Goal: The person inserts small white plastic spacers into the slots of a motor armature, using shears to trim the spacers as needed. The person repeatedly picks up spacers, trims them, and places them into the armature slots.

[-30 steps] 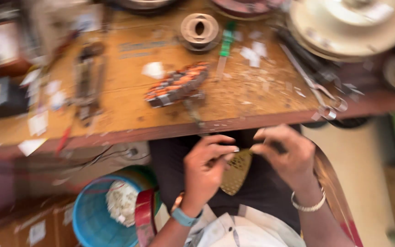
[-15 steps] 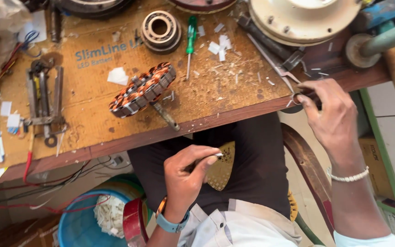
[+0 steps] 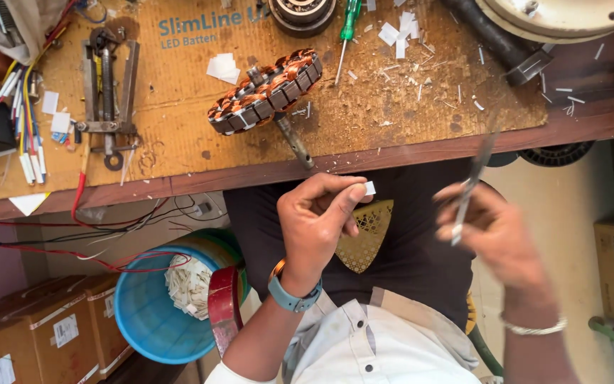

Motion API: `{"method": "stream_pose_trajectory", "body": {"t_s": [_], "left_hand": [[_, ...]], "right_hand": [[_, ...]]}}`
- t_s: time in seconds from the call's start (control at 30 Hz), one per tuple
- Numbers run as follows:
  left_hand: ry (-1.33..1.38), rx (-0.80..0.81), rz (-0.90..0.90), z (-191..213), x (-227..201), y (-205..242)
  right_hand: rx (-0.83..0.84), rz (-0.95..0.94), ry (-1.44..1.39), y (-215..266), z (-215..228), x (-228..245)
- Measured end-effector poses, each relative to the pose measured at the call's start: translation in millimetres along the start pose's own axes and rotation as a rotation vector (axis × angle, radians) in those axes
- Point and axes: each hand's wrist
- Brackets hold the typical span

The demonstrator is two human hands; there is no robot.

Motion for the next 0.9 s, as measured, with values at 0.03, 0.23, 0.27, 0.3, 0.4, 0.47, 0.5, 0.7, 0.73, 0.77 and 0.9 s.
{"method": "stream_pose_trajectory", "body": {"t_s": [0.03, 0.23, 0.27, 0.3, 0.4, 0.47, 0.5, 0.7, 0.73, 0.77, 0.9], "left_hand": [[0.020, -0.001, 0.006, 0, 1, -1], [0.029, -0.044, 0.040, 3, 1, -1], [0.022, -0.056, 0.047, 4, 1, -2], [0.014, -0.069, 0.055, 5, 1, -2], [0.018, -0.080, 0.046, 6, 1, -3], [-0.043, -0.081, 0.004, 7, 0, -2], [-0.074, -0.082, -0.015, 7, 0, -2], [-0.116, -0.081, -0.034, 7, 1, -1], [-0.111, -0.079, -0.032, 7, 1, -1], [-0.105, -0.077, -0.029, 7, 1, -1], [-0.052, -0.059, -0.032, 7, 3, -3]], "right_hand": [[0.105, -0.038, -0.052, -1, -10, -5], [0.434, -0.142, -0.057, -12, -61, -13], [0.453, -0.152, -0.031, -13, -62, -11], [0.452, -0.169, -0.041, -13, -63, -10], [0.459, -0.197, -0.081, -12, -63, -7], [0.480, -0.183, -0.129, -13, -62, -6], [0.472, -0.193, -0.108, -14, -62, -6], [0.447, -0.214, -0.040, -13, -59, -9], [0.454, -0.210, -0.055, -13, -59, -9], [0.460, -0.206, -0.069, -13, -58, -10], [0.461, -0.161, -0.048, -11, -56, -14]]}}
Point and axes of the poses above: each hand's wrist, its own y-axis away from the middle knuckle, its own z-axis out of the back of the hand, x = y × z, and after that the axes turned 13 degrees about x, right-handed
